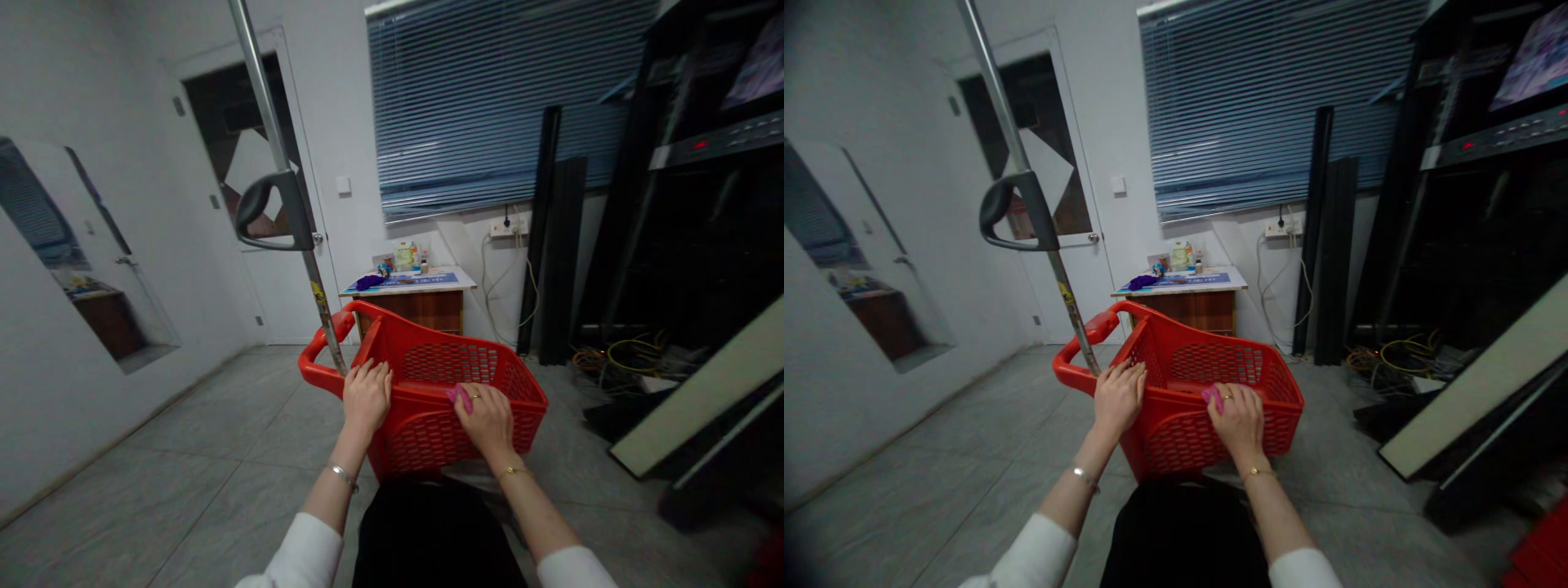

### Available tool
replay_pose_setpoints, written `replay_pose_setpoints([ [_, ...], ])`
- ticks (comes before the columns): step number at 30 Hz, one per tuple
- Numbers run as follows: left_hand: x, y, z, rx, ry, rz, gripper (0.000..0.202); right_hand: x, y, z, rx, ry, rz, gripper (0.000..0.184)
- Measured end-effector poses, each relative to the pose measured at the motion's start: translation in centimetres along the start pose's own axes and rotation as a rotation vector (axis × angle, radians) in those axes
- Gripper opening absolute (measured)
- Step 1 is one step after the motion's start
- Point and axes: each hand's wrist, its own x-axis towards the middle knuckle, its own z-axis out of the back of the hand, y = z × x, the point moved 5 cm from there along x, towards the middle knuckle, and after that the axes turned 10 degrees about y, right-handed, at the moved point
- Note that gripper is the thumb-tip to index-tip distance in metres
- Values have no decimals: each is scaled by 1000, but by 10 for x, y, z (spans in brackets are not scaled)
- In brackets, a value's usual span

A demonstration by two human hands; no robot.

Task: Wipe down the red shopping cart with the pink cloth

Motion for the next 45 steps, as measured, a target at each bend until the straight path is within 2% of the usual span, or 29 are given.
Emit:
replay_pose_setpoints([
  [2, 0, -2, 0, -3, -1, -4, 31, -6, -34, 4, -32, -28, -8, 23],
  [4, 1, -4, 1, -13, -1, -10, 30, -9, -58, 7, -48, -55, -21, 24],
  [7, 2, -6, 2, -30, 6, -12, 29, -11, -65, 7, -69, -93, -59, 24],
  [10, 3, -5, 2, -42, 1, -8, 29, -7, -34, 4, -71, -117, -87, 23],
  [15, 2, -3, 3, -30, 1, -9, 30, 11, 50, -6, 57, -34, -32, 21],
  [17, 1, -3, 4, -27, 0, -17, 30, 16, 68, -8, 94, -14, -23, 21],
  [19, 1, -2, 5, -21, 2, -25, 30, 16, 72, -9, 110, 6, 8, 22],
  [22, 1, -1, 4, -10, 9, -39, 29, 11, 49, -8, 93, 23, 46, 24],
  [26, 1, 1, 3, -8, 22, -53, 28, 2, -14, -5, 27, 33, 30, 24],
  [30, 2, 0, 0, -20, 28, -68, 28, -7, -77, -2, -5, 23, -60, 26],
  [33, 2, 0, -1, -29, 23, -61, 29, -11, -97, -1, -29, -17, -142, 26],
  [36, 3, 1, -2, -34, 16, -40, 29, -10, -78, -1, -59, -76, -164, 24],
  [38, 3, 1, -1, -37, 15, -38, 28, -5, -45, -1, -48, -93, -123, 23],
  [42, 3, 1, 2, -34, 14, -39, 28, 7, 33, -8, 52, -27, -28, 20],
  [45, 2, 1, 3, -20, 27, -39, 27, 11, 60, -10, 103, -1, -10, 22],
])
